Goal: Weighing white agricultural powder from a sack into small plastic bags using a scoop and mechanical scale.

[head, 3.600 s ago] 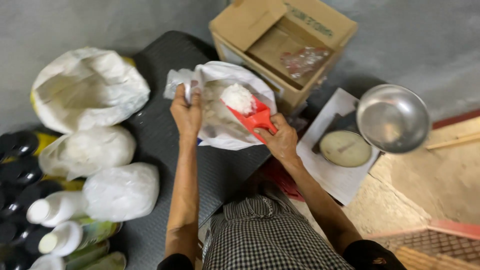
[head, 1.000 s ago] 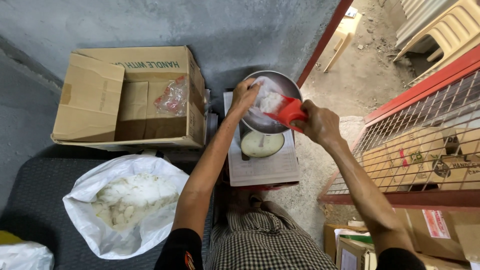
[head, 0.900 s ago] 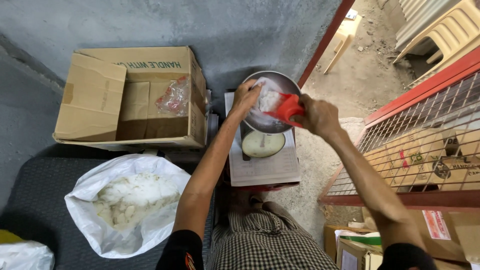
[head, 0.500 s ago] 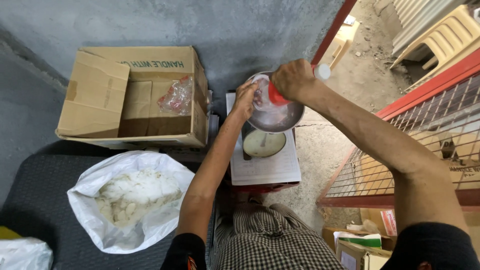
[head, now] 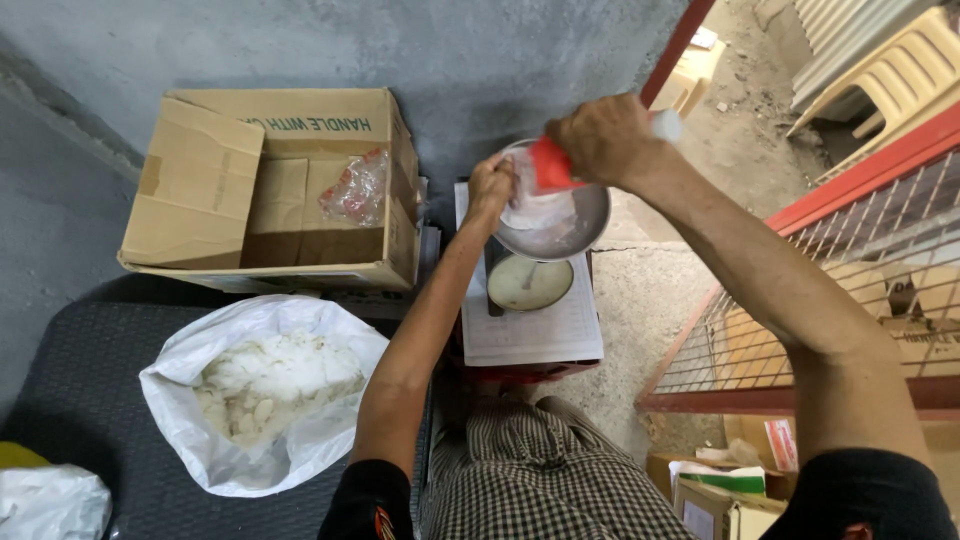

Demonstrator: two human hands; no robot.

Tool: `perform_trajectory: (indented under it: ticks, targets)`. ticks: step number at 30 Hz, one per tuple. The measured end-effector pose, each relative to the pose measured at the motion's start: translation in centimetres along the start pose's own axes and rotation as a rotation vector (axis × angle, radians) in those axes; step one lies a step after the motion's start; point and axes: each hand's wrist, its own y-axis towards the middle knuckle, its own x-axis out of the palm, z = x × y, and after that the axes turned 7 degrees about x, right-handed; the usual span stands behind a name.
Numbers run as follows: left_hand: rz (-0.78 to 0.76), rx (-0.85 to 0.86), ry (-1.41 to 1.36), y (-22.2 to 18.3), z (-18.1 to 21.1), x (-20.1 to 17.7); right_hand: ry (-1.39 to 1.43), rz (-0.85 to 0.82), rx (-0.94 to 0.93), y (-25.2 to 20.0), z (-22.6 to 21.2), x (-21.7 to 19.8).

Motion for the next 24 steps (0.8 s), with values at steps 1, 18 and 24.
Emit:
perform_trajectory:
  ticks: [1,18,24]
  targets:
    - [-0.004,-0.002,0.003,0.3,-0.2,0.1,0.003,-0.003,0.003,0.3,-0.4,0.3]
    - [-0.073,0.042,-0.304,0.3,-4.1,1.1,-0.199,-0.047,-0.051,2.3,1.5,7.0]
    - [-0.043,-0.034,-0.217,-1.6,0.3,0.0,-0.049,-0.056,-0.019,0.9,1.0,5.5]
